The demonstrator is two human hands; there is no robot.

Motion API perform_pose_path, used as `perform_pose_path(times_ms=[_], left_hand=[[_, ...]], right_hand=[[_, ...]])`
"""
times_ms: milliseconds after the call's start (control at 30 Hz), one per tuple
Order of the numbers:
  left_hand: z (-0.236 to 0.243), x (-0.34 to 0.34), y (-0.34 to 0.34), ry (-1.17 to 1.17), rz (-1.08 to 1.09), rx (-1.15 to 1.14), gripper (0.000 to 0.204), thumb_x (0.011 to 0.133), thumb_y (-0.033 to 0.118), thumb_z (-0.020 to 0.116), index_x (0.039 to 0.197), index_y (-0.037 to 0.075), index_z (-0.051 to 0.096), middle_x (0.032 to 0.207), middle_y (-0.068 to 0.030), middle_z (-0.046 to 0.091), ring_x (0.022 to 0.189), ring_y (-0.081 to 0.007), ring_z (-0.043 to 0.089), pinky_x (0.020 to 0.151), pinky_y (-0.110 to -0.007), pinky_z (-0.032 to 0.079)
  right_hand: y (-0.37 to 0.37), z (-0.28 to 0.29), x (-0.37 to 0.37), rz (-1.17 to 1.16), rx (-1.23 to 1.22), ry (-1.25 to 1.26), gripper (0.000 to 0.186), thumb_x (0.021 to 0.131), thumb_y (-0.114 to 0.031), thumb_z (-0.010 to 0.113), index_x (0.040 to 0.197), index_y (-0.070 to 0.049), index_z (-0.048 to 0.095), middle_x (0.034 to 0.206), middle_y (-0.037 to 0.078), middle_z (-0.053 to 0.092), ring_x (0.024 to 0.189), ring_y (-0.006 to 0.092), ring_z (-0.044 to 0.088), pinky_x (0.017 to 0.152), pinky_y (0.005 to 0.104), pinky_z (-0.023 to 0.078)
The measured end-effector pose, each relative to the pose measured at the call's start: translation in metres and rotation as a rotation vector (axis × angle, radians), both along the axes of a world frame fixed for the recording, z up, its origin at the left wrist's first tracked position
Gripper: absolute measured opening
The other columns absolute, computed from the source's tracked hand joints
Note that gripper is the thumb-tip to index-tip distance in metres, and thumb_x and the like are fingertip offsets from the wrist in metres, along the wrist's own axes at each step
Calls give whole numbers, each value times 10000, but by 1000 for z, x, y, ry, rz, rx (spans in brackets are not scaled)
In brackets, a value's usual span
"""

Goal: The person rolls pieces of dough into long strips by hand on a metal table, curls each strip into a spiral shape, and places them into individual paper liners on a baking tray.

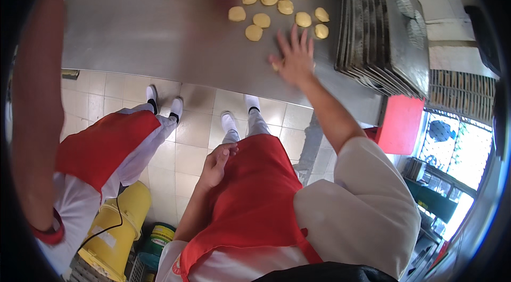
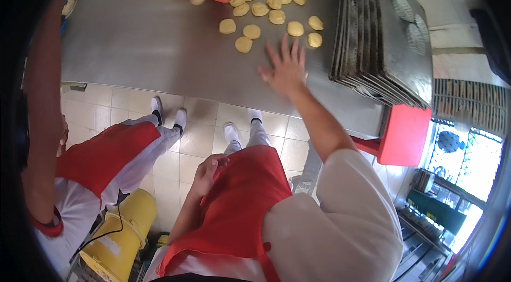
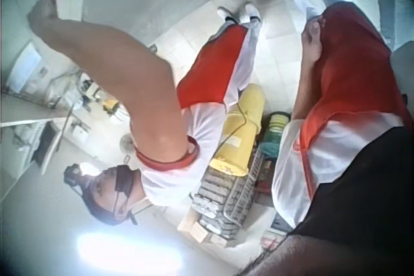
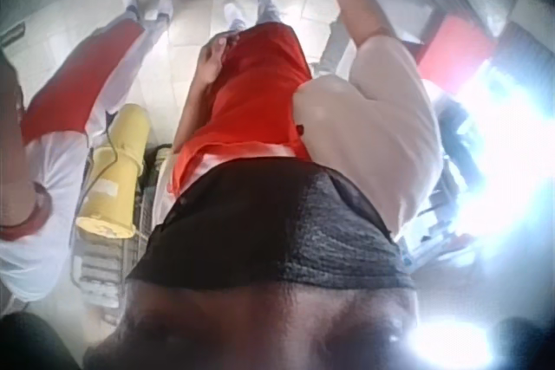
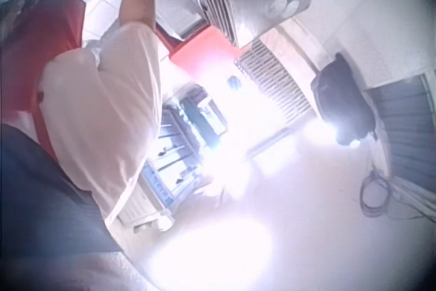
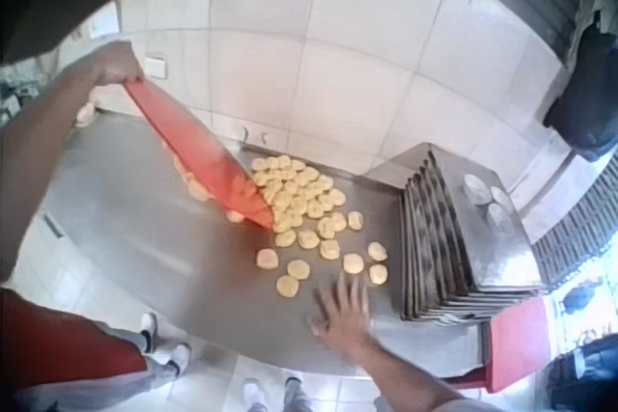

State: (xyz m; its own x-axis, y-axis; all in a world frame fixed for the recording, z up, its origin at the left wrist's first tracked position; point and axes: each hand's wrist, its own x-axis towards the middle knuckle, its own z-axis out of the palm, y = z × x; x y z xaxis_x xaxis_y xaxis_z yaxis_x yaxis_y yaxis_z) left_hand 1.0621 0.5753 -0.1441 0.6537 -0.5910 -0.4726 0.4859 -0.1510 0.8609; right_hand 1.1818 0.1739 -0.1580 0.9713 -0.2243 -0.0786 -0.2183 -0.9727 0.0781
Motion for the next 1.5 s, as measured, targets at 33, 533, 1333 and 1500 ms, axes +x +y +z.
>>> perform_pose_path(times_ms=[33, 533, 1333, 1500], left_hand=[[-2, -2, 1, -4, 0, -2, 516, 1181, 389, 458, 1338, -53, 673, 1210, -148, 736, 1130, -218, 665, 1057, -364, 509], [15, 77, -180, -1150, -196, 228, 496, 915, 168, 800, 1369, 49, 641, 1306, -166, 677, 1213, -393, 630, 1042, -481, 524], [-39, 184, -263, -1539, -307, 808, 803, 1081, 530, 503, 1710, 71, 303, 1786, -199, 240, 1647, -444, 203, 1292, -705, 111], [-9, 106, -189, -1323, -711, 762, 830, 1080, 520, 527, 1736, 102, 237, 1794, -209, 206, 1657, -440, 177, 1296, -704, 95]], right_hand=[[-17, -10, 32, -48, -8, -164, 965, 1050, -752, 402, 1759, -151, 144, 1810, 245, 67, 1656, 496, 79, 1318, 649, 43], [31, 8, -150, -27, 251, -92, 692, 993, -276, 676, 1627, -129, 442, 1695, 144, 367, 1567, 373, 336, 1272, 628, 219], [-36, -22, -13, -5, 186, -275, 880, 1070, -620, 492, 1695, -28, 307, 1784, 207, 226, 1626, 502, 196, 1304, 659, 142], [3, -16, -131, 165, 320, -81, 886, 1066, -630, 513, 1713, -66, 290, 1785, 239, 194, 1629, 527, 170, 1300, 662, 153]])
